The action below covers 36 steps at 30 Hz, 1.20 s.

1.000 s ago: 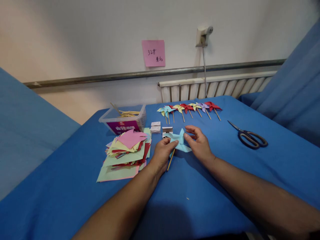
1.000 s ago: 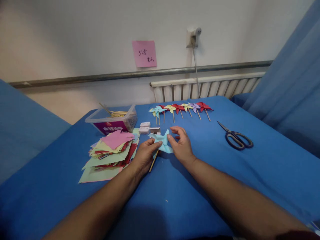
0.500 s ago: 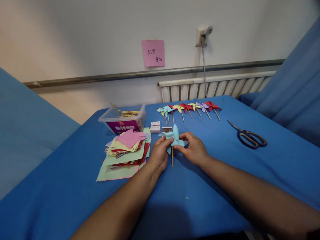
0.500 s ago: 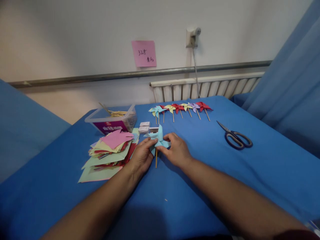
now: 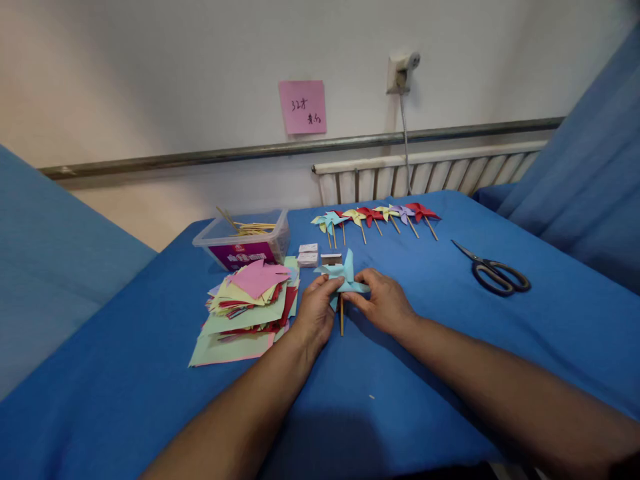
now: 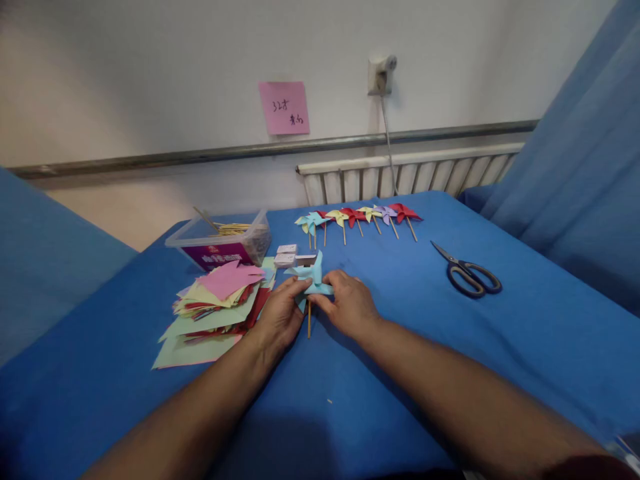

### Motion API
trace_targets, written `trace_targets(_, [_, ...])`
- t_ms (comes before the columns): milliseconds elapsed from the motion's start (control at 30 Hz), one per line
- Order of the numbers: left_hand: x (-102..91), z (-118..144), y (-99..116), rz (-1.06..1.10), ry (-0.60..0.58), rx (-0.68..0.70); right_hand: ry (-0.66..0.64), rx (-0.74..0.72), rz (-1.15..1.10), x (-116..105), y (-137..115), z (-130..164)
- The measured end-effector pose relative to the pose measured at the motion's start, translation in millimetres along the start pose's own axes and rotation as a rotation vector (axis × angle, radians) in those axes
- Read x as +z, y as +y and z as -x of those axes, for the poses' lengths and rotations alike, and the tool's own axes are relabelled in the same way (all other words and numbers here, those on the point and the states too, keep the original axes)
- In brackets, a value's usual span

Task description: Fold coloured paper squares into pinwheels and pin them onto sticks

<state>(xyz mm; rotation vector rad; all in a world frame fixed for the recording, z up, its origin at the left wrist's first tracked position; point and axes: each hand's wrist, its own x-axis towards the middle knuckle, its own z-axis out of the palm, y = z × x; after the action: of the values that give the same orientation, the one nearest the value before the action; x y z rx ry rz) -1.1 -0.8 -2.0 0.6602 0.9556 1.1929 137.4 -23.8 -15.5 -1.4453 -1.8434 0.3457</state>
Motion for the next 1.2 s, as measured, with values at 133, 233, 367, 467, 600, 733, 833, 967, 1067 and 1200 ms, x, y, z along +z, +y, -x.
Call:
trace_targets(133, [-0.1,-0.2,0.2,0.004,-0.007,-0.015,0.017,-0.010,-0.013,-1.2,1.9,-0.7])
trace_targets(233, [0.7,-0.2,0.7,0.016,-0.003,-0.006,0.018,0.010,-0.070,-0.5,3.0,-1.2])
trace_targets(367, [2.4,0.6,1.4,0.045,0.017,0.017,0.000,0.088,-0.106,0.8,-0.7,0.4])
trace_targets(467, [3.1,1.3,1.4,0.040,0.016,0.005,-0.024,0.109,-0.113,1.4,-2.8,1.8])
trace_targets(600, [2.7,1.3,0.4,0.027,0.012,0.001,-0.012,0.082,-0.168,3.7,2.0,1.0])
trace_targets(733, [2.1,1.1,0.0,0.009,0.016,0.006,-0.005,0.097,-0.240,7.5,9.6,-1.4])
trace_targets(833, [1.9,1.3,0.3,-0.011,0.017,0.012,-0.005,0.115,-0.281,9.3,11.9,-2.2])
trace_targets(967, [1.6,1.2,1.3,-0.021,0.014,0.020,0.016,0.146,-0.382,9.1,10.4,-2.6])
trace_targets(1067, [1.9,1.6,1.6,-0.034,0.014,0.024,0.053,0.174,-0.555,8.2,9.0,-3.6])
trace_targets(1200, [3.3,3.7,0.9,-0.060,-0.015,-0.008,0.088,0.229,-0.744,8.5,10.4,-6.3])
